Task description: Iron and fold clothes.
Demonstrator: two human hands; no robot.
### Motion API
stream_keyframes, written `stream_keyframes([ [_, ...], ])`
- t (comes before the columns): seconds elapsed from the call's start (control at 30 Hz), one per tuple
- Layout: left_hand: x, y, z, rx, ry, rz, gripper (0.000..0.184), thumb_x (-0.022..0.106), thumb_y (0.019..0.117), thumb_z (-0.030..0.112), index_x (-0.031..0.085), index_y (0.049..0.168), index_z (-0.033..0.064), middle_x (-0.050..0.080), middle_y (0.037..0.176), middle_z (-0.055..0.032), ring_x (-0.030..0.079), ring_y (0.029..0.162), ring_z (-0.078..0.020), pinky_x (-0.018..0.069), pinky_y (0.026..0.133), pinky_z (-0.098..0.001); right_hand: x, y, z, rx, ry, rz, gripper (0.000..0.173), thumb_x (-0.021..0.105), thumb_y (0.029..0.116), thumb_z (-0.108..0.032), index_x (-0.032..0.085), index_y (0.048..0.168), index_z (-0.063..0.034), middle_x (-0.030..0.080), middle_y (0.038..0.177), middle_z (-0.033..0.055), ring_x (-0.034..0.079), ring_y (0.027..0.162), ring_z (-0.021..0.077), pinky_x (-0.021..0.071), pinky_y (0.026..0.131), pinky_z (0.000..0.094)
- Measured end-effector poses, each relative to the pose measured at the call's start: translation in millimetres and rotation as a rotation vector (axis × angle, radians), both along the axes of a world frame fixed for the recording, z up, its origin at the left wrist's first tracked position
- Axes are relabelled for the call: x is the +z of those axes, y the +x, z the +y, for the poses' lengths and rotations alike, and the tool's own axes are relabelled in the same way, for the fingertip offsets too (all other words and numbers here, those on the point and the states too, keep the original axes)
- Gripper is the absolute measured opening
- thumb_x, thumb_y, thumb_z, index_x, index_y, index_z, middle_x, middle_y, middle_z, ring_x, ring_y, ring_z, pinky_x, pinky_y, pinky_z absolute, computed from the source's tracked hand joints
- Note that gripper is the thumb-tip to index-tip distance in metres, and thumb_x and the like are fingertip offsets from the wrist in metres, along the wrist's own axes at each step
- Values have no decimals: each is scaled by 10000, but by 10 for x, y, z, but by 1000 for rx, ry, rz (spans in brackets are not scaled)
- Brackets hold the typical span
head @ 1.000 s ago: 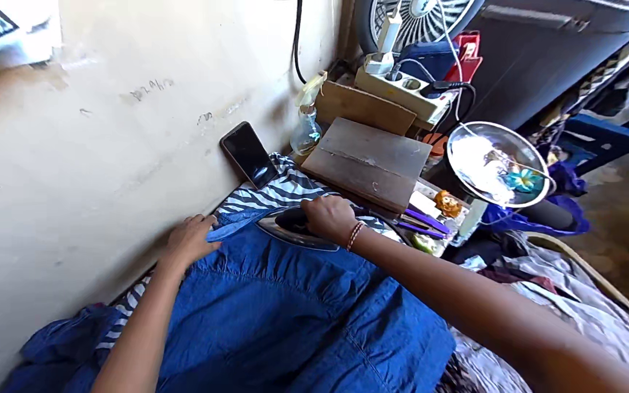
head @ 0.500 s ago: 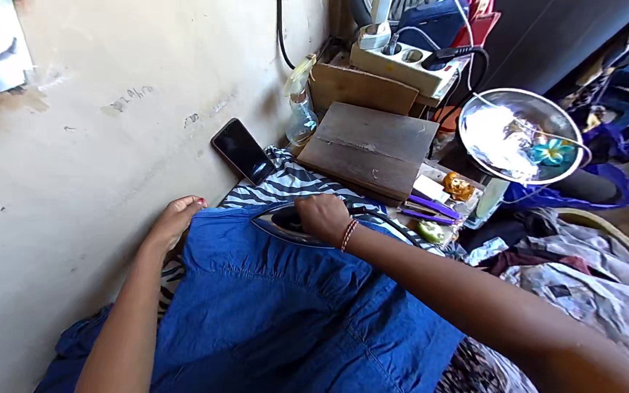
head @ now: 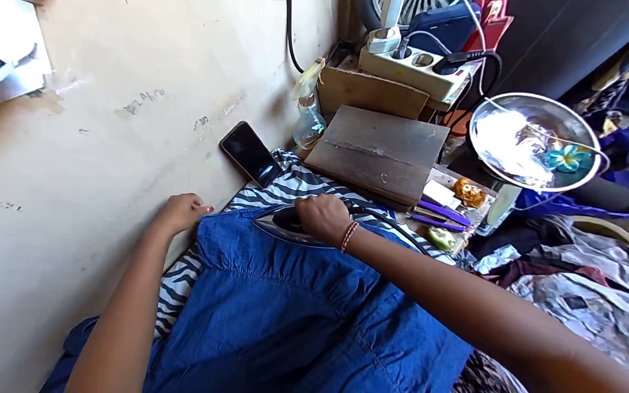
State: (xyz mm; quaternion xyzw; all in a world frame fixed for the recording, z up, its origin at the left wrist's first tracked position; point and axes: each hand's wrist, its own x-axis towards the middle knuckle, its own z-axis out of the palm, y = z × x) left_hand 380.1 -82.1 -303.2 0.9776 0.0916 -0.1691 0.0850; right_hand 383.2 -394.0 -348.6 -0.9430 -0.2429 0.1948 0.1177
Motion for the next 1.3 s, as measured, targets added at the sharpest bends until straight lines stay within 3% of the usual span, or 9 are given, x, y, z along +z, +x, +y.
stream_keyframes([
  [0.2, -283, -20, -71, 9, 374, 187, 209, 681, 965, 185, 730, 1108, 41, 701, 1111, -241, 650, 1092, -462, 493, 869, -683, 36, 83, 183, -16, 12, 30, 196, 530, 995, -62, 643, 1140, 8, 698, 1043, 230, 695, 1009, 424, 551, 742, 573],
  [0.57, -344, 33, -63, 189, 145, 80, 299, 476, 1062, 148, 695, 1180, -17, 654, 1238, -281, 592, 1224, -452, 424, 1025, -642, 152, 263, 483, 21, -20, 93, 269, 487, 1010, -39, 604, 1242, 28, 668, 1193, 253, 652, 1146, 435, 535, 840, 592],
  [0.67, -295, 60, -64, 321, -162, -49, 261, 480, 1067, 100, 663, 1167, -57, 670, 1059, -226, 647, 925, -296, 514, 869, -471, 125, 280, 477, 51, 3, 82, 271, 506, 995, -32, 609, 1239, 27, 666, 1192, 263, 649, 1143, 448, 531, 841, 605],
  [0.8, -86, 43, -153, 272, -513, -13, 192, 478, 1077, 99, 632, 1044, -10, 473, 668, 22, 418, 533, -19, 360, 517, -173, 82, 202, 365, 113, 3, 84, 281, 551, 983, -54, 598, 1247, 28, 662, 1179, 280, 645, 1128, 475, 525, 840, 624],
  [0.87, 77, 96, -131, -14, -350, 46, 205, 533, 1059, 116, 647, 968, -28, 537, 707, -34, 482, 609, -76, 421, 595, -243, 82, 130, 278, 120, -3, 84, 285, 558, 983, -64, 592, 1248, 34, 662, 1162, 294, 648, 1107, 494, 520, 830, 638],
  [0.93, 271, 218, -117, -256, -59, 47, 218, 633, 1009, 133, 687, 975, -75, 671, 876, -212, 648, 863, -334, 505, 829, -531, 97, 68, 223, 93, -20, 90, 298, 541, 989, -71, 582, 1267, 28, 661, 1170, 296, 649, 1112, 494, 523, 831, 636],
  [1.03, 372, 253, -260, -330, 258, -82, 270, 715, 932, 62, 661, 1165, -64, 653, 1146, -290, 587, 1172, -480, 444, 1016, -614, 123, -3, 261, 24, -45, 108, 300, 497, 1012, -64, 577, 1291, 14, 660, 1201, 283, 646, 1147, 472, 528, 853, 621],
  [1.17, 3, -265, -395, -12, 189, -408, 376, 651, 968, 84, 577, 1305, -66, 550, 1314, -312, 539, 1243, -498, 472, 1004, -633, 125, 31, 417, 2, -31, 98, 296, 486, 1003, -51, 589, 1269, 28, 656, 1220, 278, 643, 1163, 458, 531, 862, 615],
  [1.3, -652, -1272, -128, 489, -68, -152, 685, 570, 1026, 416, 436, 1442, -111, 535, 1373, -359, 528, 1298, -494, 399, 1093, -622, 143, 148, 613, -1, 9, 86, 286, 473, 1031, -71, 602, 1265, 32, 656, 1235, 268, 634, 1186, 450, 525, 884, 612],
])
